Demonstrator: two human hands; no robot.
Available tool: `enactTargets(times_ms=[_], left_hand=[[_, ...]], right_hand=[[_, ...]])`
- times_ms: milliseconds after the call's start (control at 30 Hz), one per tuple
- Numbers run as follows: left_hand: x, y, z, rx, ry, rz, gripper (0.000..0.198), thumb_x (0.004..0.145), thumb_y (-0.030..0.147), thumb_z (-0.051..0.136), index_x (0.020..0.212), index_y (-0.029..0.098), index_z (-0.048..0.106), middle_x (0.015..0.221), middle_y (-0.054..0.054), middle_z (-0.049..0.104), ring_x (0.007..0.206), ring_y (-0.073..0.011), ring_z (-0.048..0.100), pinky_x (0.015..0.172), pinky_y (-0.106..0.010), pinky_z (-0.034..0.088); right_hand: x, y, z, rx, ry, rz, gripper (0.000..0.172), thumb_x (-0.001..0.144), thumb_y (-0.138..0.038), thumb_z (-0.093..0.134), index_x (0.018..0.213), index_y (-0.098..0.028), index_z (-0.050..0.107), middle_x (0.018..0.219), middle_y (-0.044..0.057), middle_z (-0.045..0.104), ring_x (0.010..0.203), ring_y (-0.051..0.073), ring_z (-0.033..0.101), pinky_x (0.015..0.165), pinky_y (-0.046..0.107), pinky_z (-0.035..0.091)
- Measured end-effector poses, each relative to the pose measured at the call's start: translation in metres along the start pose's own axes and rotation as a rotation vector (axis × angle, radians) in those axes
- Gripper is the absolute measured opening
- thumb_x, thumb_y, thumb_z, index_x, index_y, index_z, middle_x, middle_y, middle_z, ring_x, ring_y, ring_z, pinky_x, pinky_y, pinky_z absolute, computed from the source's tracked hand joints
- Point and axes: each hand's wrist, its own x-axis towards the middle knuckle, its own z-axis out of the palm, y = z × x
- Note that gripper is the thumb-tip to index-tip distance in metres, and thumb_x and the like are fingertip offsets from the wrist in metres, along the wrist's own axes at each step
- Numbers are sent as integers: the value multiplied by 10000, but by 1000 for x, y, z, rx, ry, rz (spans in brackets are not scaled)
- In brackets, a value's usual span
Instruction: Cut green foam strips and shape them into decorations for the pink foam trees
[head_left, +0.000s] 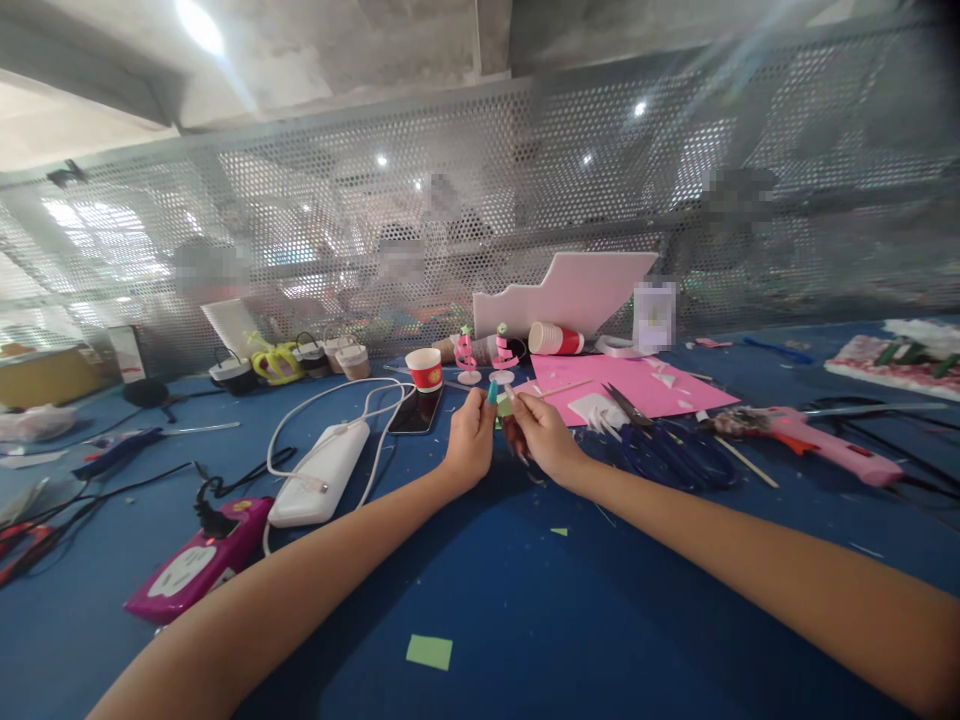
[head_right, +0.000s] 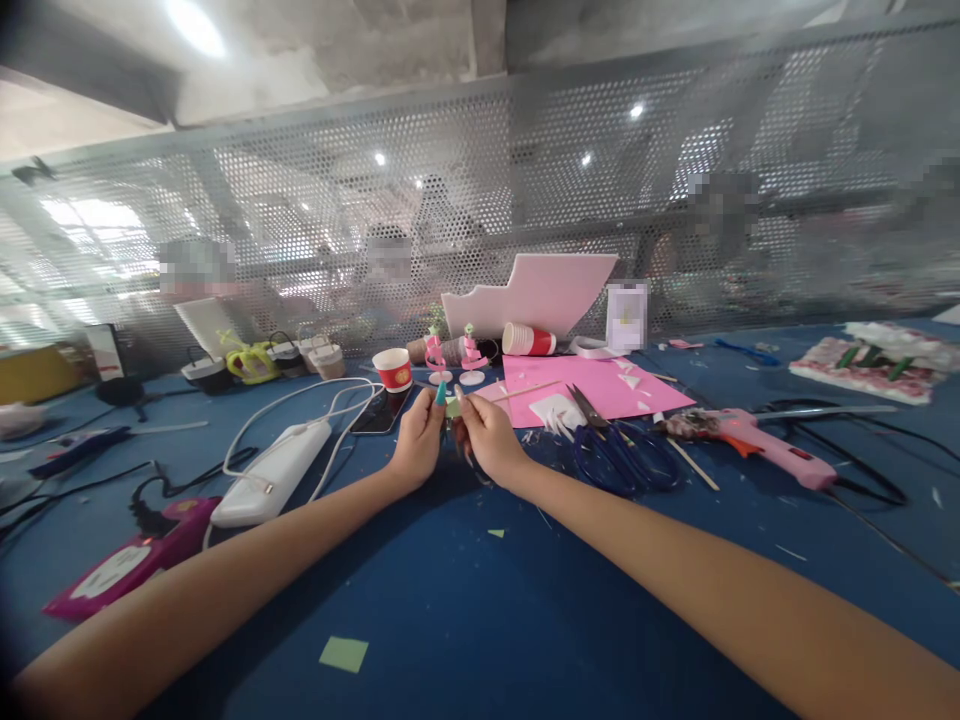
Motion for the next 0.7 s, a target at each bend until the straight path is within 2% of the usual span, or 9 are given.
enactTargets(times_ms=[233,533,700], left_hand=[[-1,5,-1,44,75,23,192,868,282,440,701,188,426,621,34,435,578,-99,393,582,-239,294],[-1,6,-2,73,127,41,205,858,260,457,671,192,407,601,33,416,563,-106,370,573,-247,261],[0,5,-2,77,106,42,215,872,264,441,673,190,404,597,35,410,558,-101,363,565,-248,258]], right_hand=[[2,-2,1,114,-52,84,461,777,-655,494,673,-207,471,467,-50,479,311,84,400,295,219,268],[0,-5,1,2,-27,15,464,802,-646,470,627,-216,462,439,-49,460,292,84,378,290,225,261],[-1,-6,0,16,-37,20,463,798,-650,472,636,-217,456,446,-48,465,294,84,378,291,227,257]])
